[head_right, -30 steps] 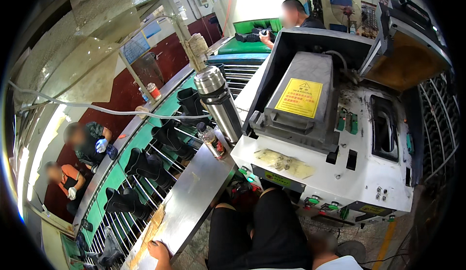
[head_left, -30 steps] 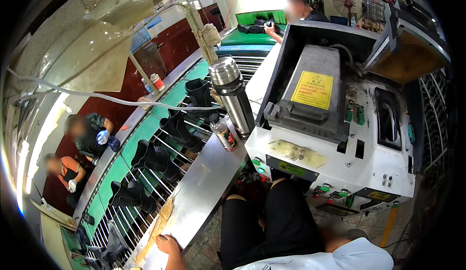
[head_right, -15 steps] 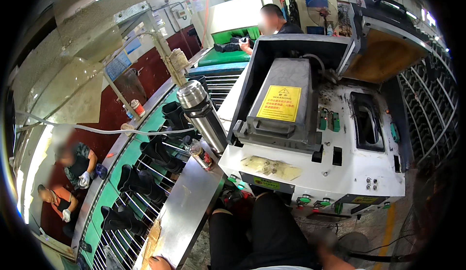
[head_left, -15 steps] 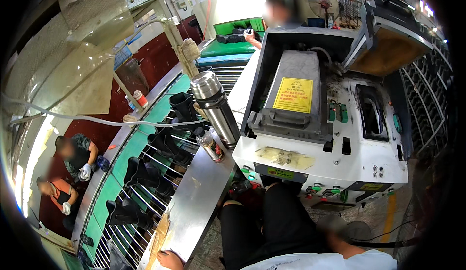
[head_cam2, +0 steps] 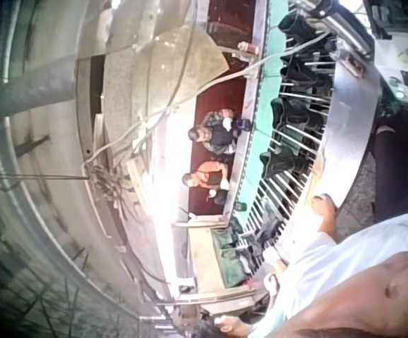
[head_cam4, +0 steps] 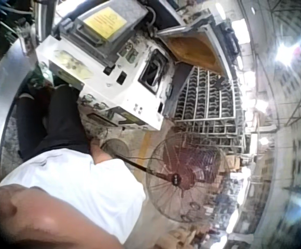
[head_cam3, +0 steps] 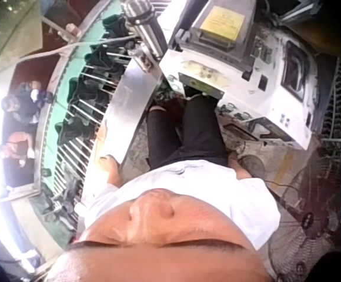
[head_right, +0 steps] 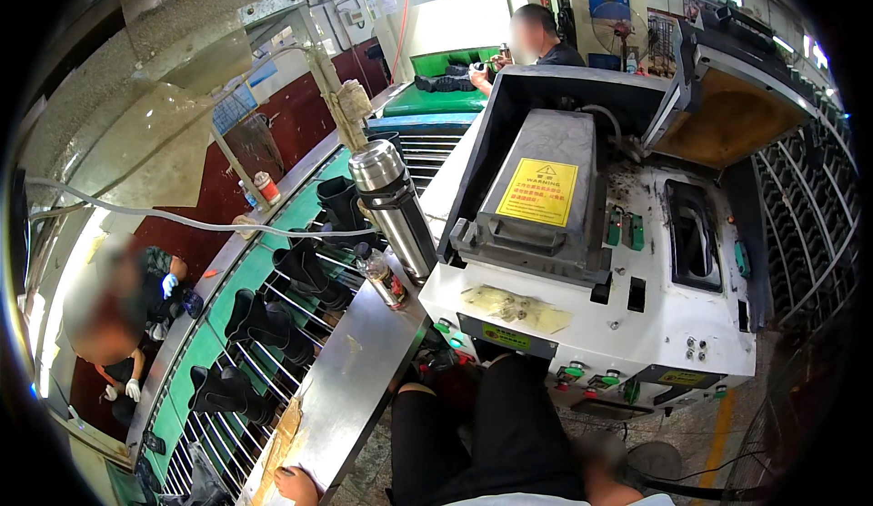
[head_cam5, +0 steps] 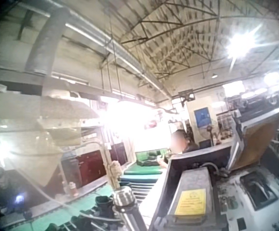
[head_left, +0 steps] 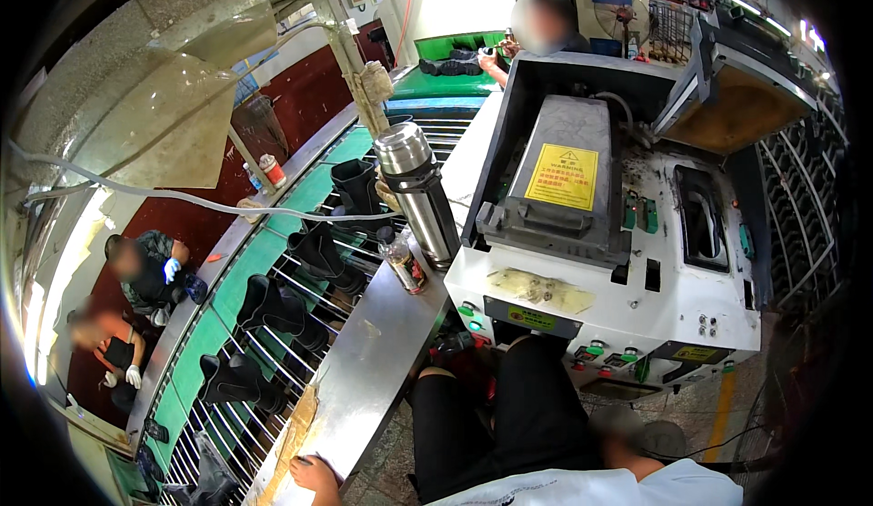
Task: The person takes boots from a conveyor belt, places them one at a time into a machine, and then presses buttons to operate the machine.
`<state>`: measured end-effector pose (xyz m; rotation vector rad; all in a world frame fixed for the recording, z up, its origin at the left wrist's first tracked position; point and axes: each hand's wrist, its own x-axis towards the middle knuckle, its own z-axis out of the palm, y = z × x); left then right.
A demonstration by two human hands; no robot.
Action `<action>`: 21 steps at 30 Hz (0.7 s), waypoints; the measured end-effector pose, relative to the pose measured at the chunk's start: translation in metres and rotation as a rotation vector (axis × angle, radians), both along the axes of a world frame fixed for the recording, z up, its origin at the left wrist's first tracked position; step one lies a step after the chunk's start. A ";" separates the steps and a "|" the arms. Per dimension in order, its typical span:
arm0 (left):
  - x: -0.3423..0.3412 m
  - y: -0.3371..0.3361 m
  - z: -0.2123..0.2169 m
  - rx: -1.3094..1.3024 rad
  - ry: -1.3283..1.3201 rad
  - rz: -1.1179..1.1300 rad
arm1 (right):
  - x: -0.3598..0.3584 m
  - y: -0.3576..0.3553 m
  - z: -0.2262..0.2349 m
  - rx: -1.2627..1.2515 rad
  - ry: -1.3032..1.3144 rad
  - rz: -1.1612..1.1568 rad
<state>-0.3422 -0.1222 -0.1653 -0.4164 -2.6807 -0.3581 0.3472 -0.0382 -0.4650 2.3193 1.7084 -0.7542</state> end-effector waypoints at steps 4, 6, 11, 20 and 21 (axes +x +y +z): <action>-0.005 -0.007 -0.005 -0.022 -0.027 0.052 | 0.000 0.011 0.035 -0.087 0.064 -0.116; 0.002 0.002 0.003 0.013 -0.071 0.057 | 0.003 0.012 0.043 -0.104 0.074 -0.156; -0.003 -0.004 -0.007 -0.019 -0.090 0.049 | 0.007 0.010 0.052 -0.137 0.109 -0.239; -0.034 -0.019 -0.046 0.053 -0.144 0.018 | 0.005 0.009 0.077 -0.154 0.124 -0.228; -0.024 -0.015 -0.030 0.068 -0.150 -0.001 | 0.003 0.011 0.077 -0.164 0.104 -0.209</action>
